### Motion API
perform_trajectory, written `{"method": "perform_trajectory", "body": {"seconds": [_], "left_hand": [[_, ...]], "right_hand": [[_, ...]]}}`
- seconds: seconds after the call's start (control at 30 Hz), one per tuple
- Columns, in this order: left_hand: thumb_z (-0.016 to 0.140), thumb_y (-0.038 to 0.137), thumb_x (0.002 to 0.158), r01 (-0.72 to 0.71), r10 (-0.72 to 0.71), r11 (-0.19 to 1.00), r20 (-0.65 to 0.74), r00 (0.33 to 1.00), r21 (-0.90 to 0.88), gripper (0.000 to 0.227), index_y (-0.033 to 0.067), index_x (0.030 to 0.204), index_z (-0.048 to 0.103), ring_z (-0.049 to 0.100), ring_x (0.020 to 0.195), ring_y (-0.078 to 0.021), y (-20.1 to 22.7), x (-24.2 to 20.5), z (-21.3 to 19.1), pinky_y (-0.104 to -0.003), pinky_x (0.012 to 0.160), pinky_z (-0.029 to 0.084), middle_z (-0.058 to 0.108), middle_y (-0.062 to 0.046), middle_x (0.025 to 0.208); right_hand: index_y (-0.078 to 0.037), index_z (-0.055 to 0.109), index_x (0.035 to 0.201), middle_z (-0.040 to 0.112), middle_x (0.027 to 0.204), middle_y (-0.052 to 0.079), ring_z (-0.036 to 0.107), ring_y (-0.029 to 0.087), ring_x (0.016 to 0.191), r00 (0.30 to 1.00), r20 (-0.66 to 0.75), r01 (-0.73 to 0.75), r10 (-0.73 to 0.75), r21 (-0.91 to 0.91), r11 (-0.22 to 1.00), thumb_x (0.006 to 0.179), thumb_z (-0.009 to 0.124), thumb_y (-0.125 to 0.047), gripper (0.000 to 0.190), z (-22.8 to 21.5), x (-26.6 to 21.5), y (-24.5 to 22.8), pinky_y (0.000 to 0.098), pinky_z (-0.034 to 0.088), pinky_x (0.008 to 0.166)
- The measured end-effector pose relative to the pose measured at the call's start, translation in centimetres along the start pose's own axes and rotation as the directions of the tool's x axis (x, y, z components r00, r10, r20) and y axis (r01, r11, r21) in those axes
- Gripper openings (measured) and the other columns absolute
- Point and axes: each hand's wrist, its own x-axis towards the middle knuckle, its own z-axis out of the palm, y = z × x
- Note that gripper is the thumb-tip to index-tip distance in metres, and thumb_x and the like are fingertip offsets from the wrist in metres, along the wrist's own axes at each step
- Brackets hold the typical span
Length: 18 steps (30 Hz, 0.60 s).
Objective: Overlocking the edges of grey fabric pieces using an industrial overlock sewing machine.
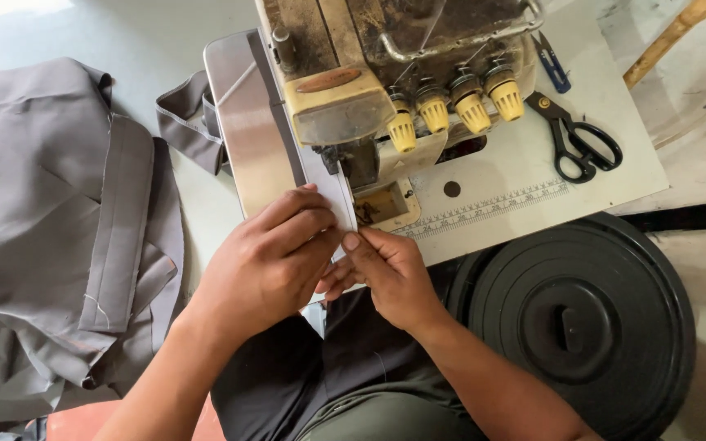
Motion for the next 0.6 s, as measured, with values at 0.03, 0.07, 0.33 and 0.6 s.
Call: {"method": "perform_trajectory", "body": {"seconds": [0.03,0.07,0.33,0.6], "left_hand": [[0.045,-0.003,0.104,0.002,-0.002,1.000,0.012,1.000,-0.025,0.028,-0.0101,0.084,0.063,0.058,0.088,-0.0360,0.0,0.0,0.0,-0.048,0.108,0.053,0.060,-0.019,0.094],[0.045,-0.003,0.104,0.007,-0.007,1.000,0.010,1.000,-0.025,0.028,-0.0101,0.084,0.063,0.058,0.088,-0.0360,-0.3,0.1,-0.1,-0.048,0.108,0.053,0.060,-0.019,0.094],[0.071,-0.003,0.095,0.013,-0.019,0.981,-0.027,0.999,-0.194,0.007,-0.0066,0.091,0.076,0.070,0.092,-0.0302,-3.7,0.5,-0.7,-0.039,0.084,0.061,0.074,-0.015,0.095],[0.073,0.002,0.098,0.029,-0.046,0.970,-0.066,0.997,-0.241,0.011,-0.0039,0.091,0.078,0.072,0.092,-0.0279,-5.9,0.1,-0.2,-0.038,0.083,0.060,0.076,-0.013,0.095]], "right_hand": [[0.009,0.064,0.099,0.072,0.078,0.024,0.076,0.032,0.070,1.000,0.001,0.031,-0.031,-0.014,0.999,0.105,0.053,-0.030,0.041,0.0,0.1,0.1,0.0389,0.069,0.063],[0.009,0.064,0.099,0.072,0.078,0.024,0.076,0.032,0.070,1.000,0.004,0.027,-0.027,-0.016,1.000,0.105,0.053,-0.030,0.041,0.1,0.2,-0.2,0.0389,0.069,0.063],[0.009,0.069,0.107,0.074,0.082,0.020,0.076,0.030,0.067,0.995,-0.045,0.085,-0.091,-0.116,0.990,0.105,0.053,-0.025,0.038,-0.7,0.7,-0.7,0.0371,0.066,0.059],[0.001,0.073,0.102,0.074,0.078,0.010,0.072,0.017,0.062,0.877,-0.085,0.241,-0.473,-0.774,0.585,0.108,0.055,-0.023,0.031,-8.5,1.0,-0.4,0.0288,0.059,0.056]]}}
